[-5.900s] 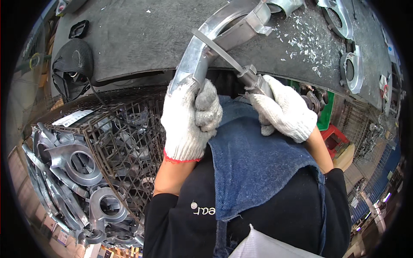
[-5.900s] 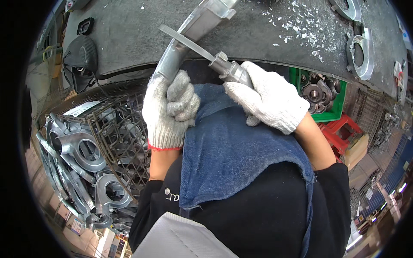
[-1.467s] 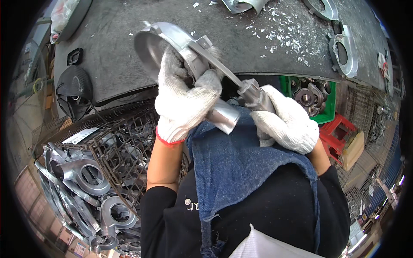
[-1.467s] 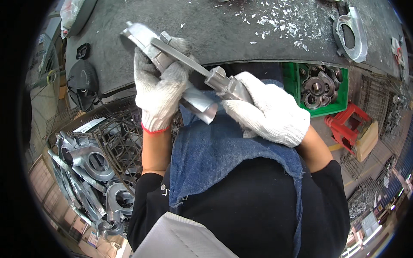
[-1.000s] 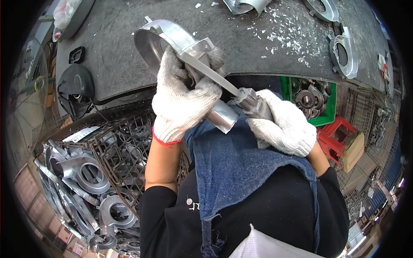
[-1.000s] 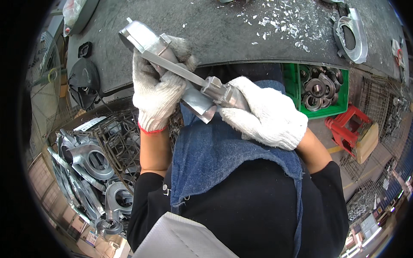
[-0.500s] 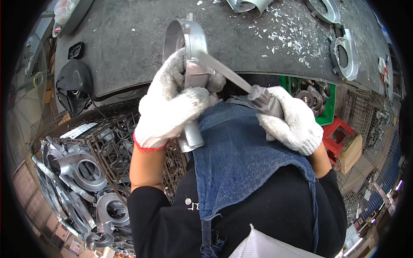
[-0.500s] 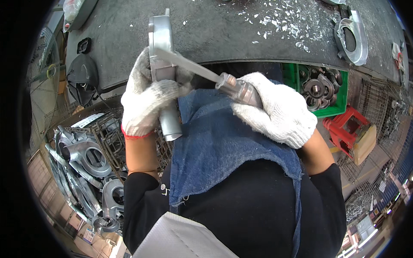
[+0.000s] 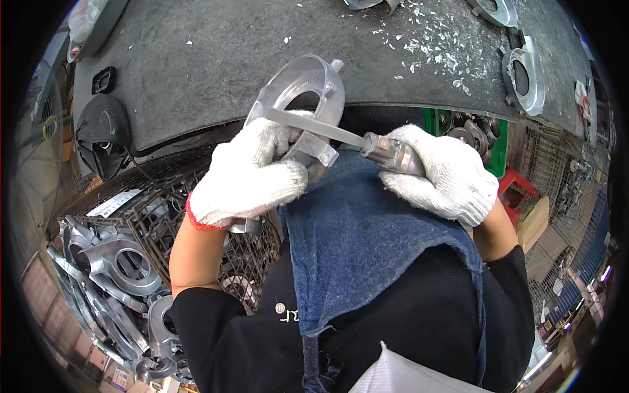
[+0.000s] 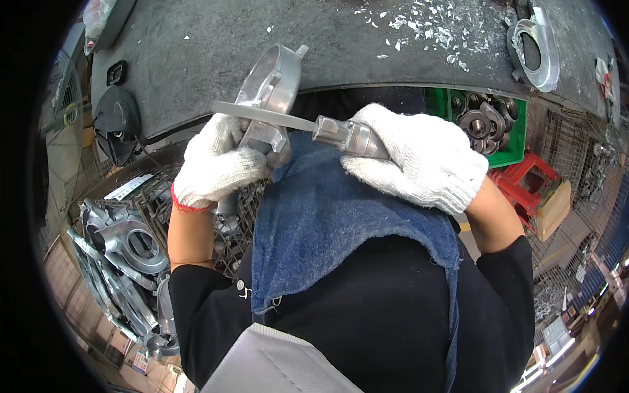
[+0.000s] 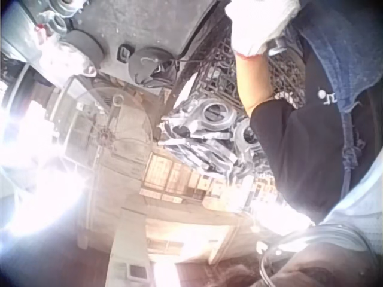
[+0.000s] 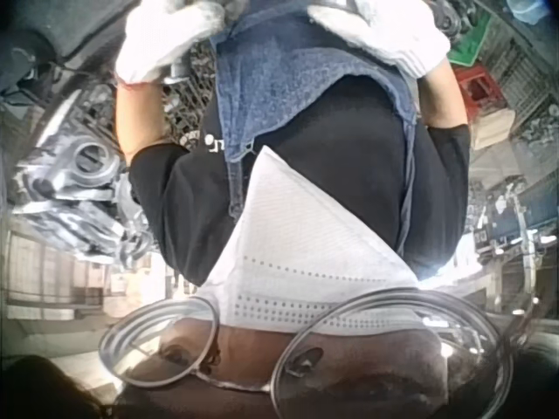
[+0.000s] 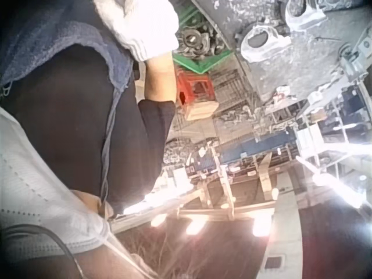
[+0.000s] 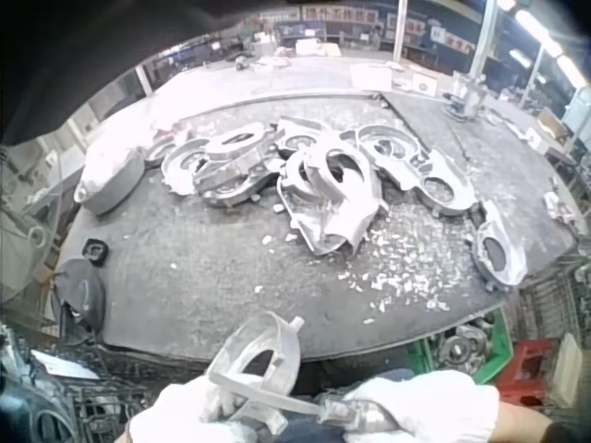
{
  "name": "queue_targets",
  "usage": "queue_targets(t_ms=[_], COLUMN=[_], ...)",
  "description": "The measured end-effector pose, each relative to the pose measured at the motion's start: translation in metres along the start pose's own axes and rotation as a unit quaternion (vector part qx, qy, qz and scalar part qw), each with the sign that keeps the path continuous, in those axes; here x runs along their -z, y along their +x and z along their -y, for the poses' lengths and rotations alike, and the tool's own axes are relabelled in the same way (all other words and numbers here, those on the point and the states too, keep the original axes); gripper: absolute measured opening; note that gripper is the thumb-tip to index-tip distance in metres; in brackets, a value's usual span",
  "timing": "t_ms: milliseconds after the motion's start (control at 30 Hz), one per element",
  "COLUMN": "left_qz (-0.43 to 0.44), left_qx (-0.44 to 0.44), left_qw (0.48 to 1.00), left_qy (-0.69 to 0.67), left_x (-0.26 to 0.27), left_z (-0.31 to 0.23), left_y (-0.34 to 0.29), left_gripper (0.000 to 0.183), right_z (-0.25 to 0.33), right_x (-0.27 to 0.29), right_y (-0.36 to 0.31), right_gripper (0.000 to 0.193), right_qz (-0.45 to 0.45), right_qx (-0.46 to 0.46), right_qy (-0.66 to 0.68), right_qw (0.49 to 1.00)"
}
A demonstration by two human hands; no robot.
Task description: The person files metal casing components using a handheld pneumatic file, running the tool along the interior and exterior edges while turning each part by hand.
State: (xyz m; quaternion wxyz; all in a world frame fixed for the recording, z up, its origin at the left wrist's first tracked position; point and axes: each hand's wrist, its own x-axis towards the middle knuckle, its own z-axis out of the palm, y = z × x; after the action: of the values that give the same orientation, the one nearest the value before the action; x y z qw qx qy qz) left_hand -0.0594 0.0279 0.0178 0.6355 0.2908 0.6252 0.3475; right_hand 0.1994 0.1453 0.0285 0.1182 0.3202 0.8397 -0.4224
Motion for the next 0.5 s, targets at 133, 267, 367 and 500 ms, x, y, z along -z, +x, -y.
queue_targets(t_ms=[133, 267, 367, 500], left_qz=[0.055, -0.003, 0.036, 0.072], left_qx=[0.030, 0.030, 0.087, 0.083], left_qw=[0.998, 0.999, 0.992, 0.994], left_qy=[-0.029, -0.023, 0.086, 0.029], left_x=[0.000, 0.000, 0.010, 0.010], left_z=[-0.007, -0.015, -0.022, -0.020], left_y=[0.002, 0.000, 0.003, 0.005], left_gripper=[0.061, 0.056, 0.058, 0.064], right_z=[0.001, 0.005, 0.006, 0.005], right_x=[-0.006, -0.012, -0.011, -0.008], right_y=[0.006, 0.012, 0.016, 0.019], right_gripper=[0.049, 0.045, 0.050, 0.051], right_qz=[-0.031, -0.073, -0.049, -0.030], right_qx=[-0.003, 0.073, 0.034, 0.021], right_qy=[-0.015, -0.025, 0.001, -0.013], right_qw=[0.999, 0.994, 0.998, 0.999])
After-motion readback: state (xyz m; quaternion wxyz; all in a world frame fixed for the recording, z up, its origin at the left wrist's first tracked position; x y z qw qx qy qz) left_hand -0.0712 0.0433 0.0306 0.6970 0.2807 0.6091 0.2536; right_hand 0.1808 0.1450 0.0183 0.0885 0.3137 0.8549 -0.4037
